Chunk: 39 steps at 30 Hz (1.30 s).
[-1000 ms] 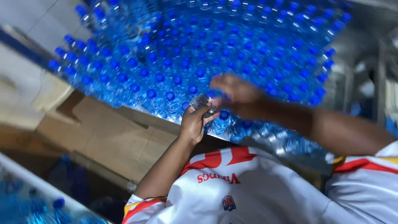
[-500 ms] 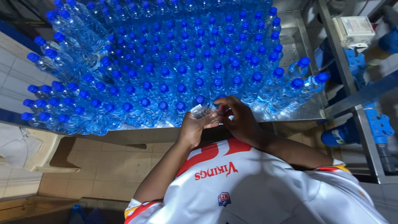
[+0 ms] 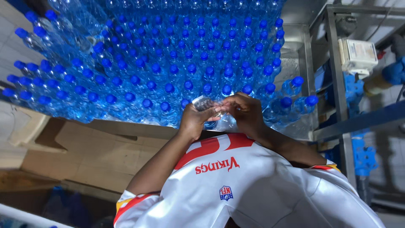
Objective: The person stands at a metal table covered with blue-capped water bottles. They peel small labels from a roll and stick them onto the caps of individual bottles one by one, moving across the table to reach different rows.
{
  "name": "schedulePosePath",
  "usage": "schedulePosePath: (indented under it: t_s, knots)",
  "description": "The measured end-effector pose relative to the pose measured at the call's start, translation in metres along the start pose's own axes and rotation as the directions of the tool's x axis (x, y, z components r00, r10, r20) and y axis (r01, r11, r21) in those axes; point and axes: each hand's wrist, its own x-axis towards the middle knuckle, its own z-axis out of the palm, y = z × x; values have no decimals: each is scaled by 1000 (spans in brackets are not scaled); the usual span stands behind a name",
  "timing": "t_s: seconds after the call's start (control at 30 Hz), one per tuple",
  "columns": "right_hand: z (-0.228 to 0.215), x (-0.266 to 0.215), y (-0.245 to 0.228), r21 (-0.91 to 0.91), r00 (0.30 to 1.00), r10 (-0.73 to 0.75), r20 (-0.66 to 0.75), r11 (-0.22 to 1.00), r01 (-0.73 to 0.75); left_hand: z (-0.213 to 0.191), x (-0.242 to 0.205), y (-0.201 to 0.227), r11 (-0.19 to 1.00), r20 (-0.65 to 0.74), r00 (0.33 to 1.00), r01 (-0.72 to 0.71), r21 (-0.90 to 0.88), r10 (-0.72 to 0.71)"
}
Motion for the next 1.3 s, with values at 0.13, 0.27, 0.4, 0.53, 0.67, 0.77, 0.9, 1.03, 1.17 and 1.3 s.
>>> schedulePosePath:
  t_s: [0.13,0.27,0.4,0.53,0.67,0.77,0.9,1.03,1.17,1.3]
  knots:
    - [-27,13,15,-14,1000,6,21,1000,-5,17,23,-25,999,-19,999,-31,-27,31]
    - [-42,20,6,53,994,96,44,994,-99,28,33,-41,998,-92,995,-32,-48,27]
    - [-47,29,19,-107,995,-79,53,991,85,22,39,-41,999,-151,987,-48,21,50]
    - [-52,41,1,26,993,44,106,999,-47,16,44,-31,997,-155,986,-60,38,66]
    - [-41,57,8,189,876,302,377,900,-392,-17,67,-39,979,-166,981,-72,189,104]
    - [-52,108,-27,50,712,279,645,914,-403,-16,54,9,994,-154,987,-21,111,38]
    - [-26,187,-24,-155,807,219,548,975,-159,-41,74,34,1000,-224,974,-29,-4,27]
    - [30,256,3,-329,859,-89,504,900,286,-57,84,31,980,-348,937,-52,-190,-18]
    - [97,308,37,-325,714,-294,635,737,592,-54,85,40,931,-436,899,-133,-340,-31]
    - [132,325,62,-277,631,-323,705,694,664,-57,79,36,902,-450,893,-208,-379,17]
